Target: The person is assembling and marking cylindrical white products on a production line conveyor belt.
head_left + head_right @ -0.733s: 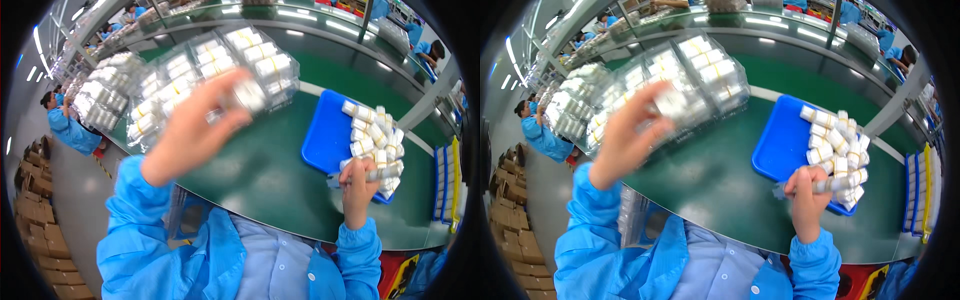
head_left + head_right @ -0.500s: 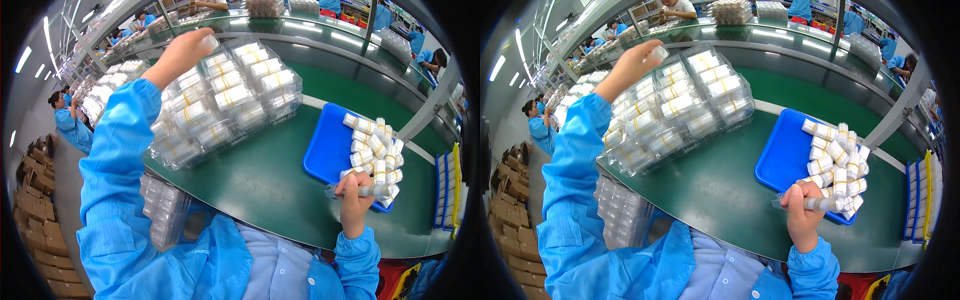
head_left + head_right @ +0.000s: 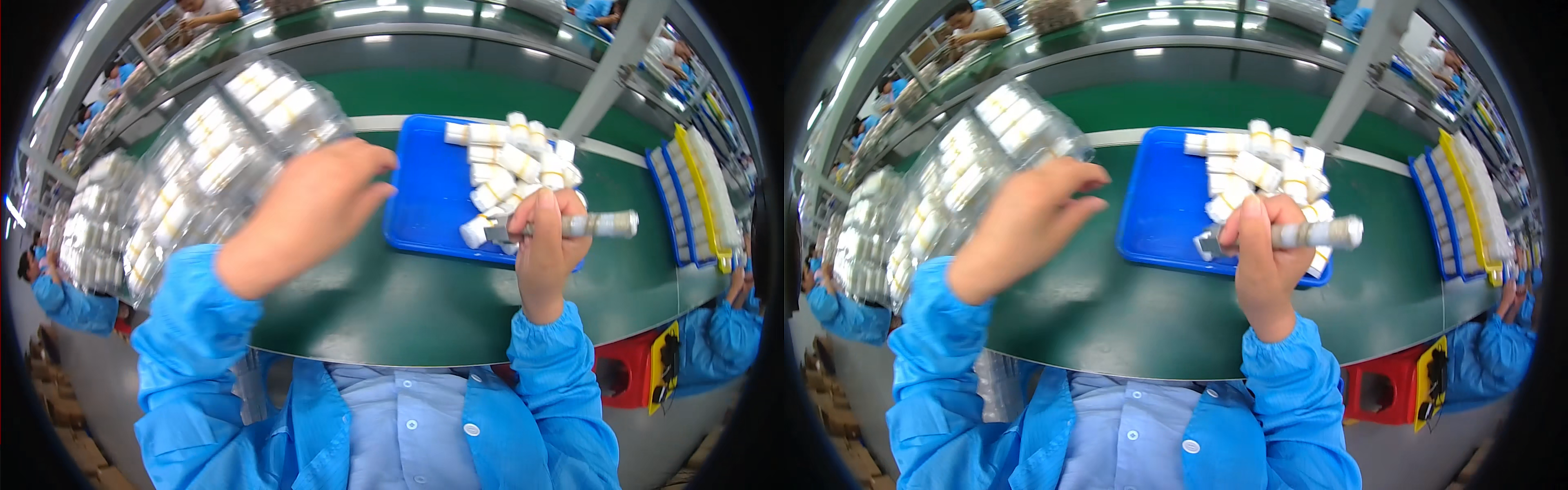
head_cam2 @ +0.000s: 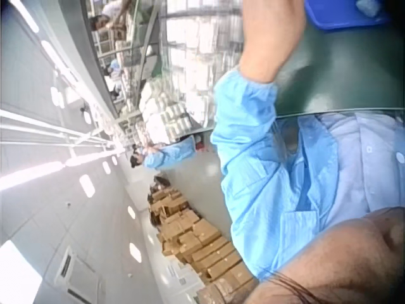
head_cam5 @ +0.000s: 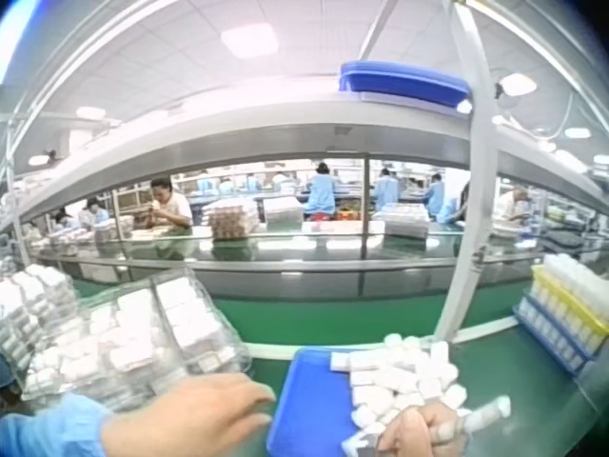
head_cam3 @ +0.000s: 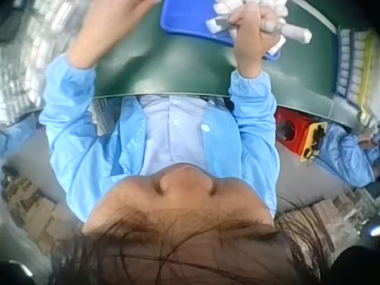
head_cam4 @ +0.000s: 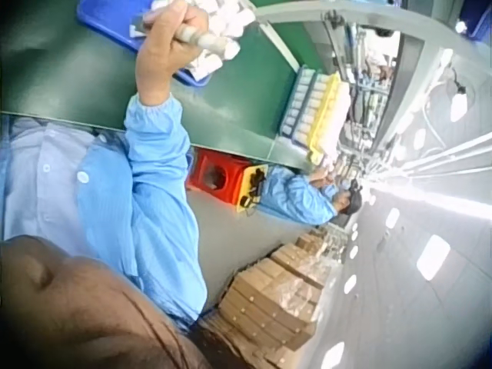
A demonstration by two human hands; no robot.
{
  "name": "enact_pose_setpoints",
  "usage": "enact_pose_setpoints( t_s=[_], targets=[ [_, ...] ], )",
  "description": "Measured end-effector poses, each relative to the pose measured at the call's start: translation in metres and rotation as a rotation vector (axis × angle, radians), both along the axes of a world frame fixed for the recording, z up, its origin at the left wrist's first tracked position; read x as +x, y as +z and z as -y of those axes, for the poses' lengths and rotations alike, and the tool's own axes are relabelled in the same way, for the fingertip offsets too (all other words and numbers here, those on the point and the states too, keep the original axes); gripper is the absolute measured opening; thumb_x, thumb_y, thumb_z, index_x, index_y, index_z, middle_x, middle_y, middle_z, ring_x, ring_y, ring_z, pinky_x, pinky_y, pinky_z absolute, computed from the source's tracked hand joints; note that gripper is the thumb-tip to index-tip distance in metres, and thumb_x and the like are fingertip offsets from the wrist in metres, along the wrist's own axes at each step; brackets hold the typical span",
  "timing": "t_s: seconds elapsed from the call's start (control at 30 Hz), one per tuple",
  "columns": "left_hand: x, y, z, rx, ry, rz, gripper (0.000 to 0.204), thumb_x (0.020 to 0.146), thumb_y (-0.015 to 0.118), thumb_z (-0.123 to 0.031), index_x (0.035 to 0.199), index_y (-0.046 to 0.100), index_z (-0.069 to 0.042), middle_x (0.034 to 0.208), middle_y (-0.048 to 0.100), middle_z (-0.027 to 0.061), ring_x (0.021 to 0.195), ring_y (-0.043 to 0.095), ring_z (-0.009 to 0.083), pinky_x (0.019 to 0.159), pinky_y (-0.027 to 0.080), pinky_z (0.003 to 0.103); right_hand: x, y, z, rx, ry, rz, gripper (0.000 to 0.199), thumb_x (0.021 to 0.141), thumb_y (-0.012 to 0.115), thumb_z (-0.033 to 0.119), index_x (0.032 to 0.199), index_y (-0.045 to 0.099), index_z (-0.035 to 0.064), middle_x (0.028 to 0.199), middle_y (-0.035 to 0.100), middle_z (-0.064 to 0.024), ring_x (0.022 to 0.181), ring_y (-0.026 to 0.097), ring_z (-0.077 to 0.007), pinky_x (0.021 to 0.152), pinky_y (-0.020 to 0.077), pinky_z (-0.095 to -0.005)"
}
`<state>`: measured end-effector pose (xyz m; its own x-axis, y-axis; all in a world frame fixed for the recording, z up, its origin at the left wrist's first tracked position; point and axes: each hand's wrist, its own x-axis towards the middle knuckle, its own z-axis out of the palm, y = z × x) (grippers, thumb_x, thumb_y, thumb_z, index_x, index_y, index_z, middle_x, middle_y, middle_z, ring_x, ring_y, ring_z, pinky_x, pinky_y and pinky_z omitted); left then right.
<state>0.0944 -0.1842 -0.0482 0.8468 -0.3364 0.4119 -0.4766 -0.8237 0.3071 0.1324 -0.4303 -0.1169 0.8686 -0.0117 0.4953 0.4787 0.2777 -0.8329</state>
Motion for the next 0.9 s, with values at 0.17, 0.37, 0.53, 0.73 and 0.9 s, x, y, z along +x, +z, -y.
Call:
enact_pose_setpoints(
  t_s=[0.17, 0.37, 0.53, 0.73, 0.9],
  targets=[
    [0.099, -0.083, 0.075, -0.127, -0.027, 0.312, 0.035, 0.086, 0.064, -0.01, 0.119, 0.055, -0.003, 0.112, 0.061, 0.0159, 0.097, 0.062, 0.0357, 0.083, 0.052, 0.042, 0.016, -0.002, 0.008, 0.085, -0.004, -0.061, 0.024, 0.098, 0.053, 0.014, 0.076, 0.049, 0.0054, 0.063, 0.058, -0.0046, 0.053, 0.048, -0.007, 0.05, 0.0399, -0.0225],
    [0.17, -0.103, 0.1, 0.013, 0.082, 0.033, 0.041, 0.084, 0.066, -0.014, 0.121, 0.052, -0.001, 0.106, 0.064, 0.0178, 0.096, 0.063, 0.0359, 0.084, 0.05, 0.045, 0.019, -0.004, 0.004, 0.046, -0.021, -0.069, 0.025, 0.098, 0.054, 0.016, 0.076, 0.05, 0.0053, 0.062, 0.058, -0.0047, 0.054, 0.048, -0.0071, 0.049, 0.0401, -0.0226],
    [0.136, -0.079, 0.07, -0.238, 0.047, 0.029, 0.036, 0.08, 0.071, -0.017, 0.11, 0.056, -0.002, 0.103, 0.065, 0.0151, 0.093, 0.064, 0.0311, 0.078, 0.051, 0.038, 0.016, -0.004, 0.004, 0.044, -0.016, -0.072, 0.025, 0.098, 0.054, 0.015, 0.075, 0.05, 0.005, 0.062, 0.058, -0.005, 0.053, 0.048, -0.0075, 0.049, 0.0402, -0.0231],
    [-0.001, -0.023, 0.023, -0.129, -0.058, 0.048, 0.04, 0.072, 0.074, -0.004, 0.109, 0.059, -0.005, 0.103, 0.064, 0.0095, 0.092, 0.063, 0.0272, 0.076, 0.051, 0.035, 0.006, -0.009, -0.006, 0.029, 0.049, -0.088, 0.024, 0.097, 0.054, 0.014, 0.076, 0.05, 0.0047, 0.063, 0.058, -0.0058, 0.053, 0.049, -0.0081, 0.048, 0.0399, -0.0234],
    [-0.04, -0.062, 0.029, -0.114, -0.239, -0.15, 0.048, 0.07, 0.077, -0.006, 0.113, 0.056, -0.005, 0.109, 0.063, 0.0117, 0.1, 0.059, 0.0314, 0.082, 0.05, 0.04, -0.001, -0.012, -0.015, -0.03, 0.106, -0.077, 0.024, 0.098, 0.054, 0.014, 0.076, 0.05, 0.0049, 0.064, 0.059, -0.0056, 0.053, 0.049, -0.0079, 0.048, 0.0399, -0.023]
  ],
)
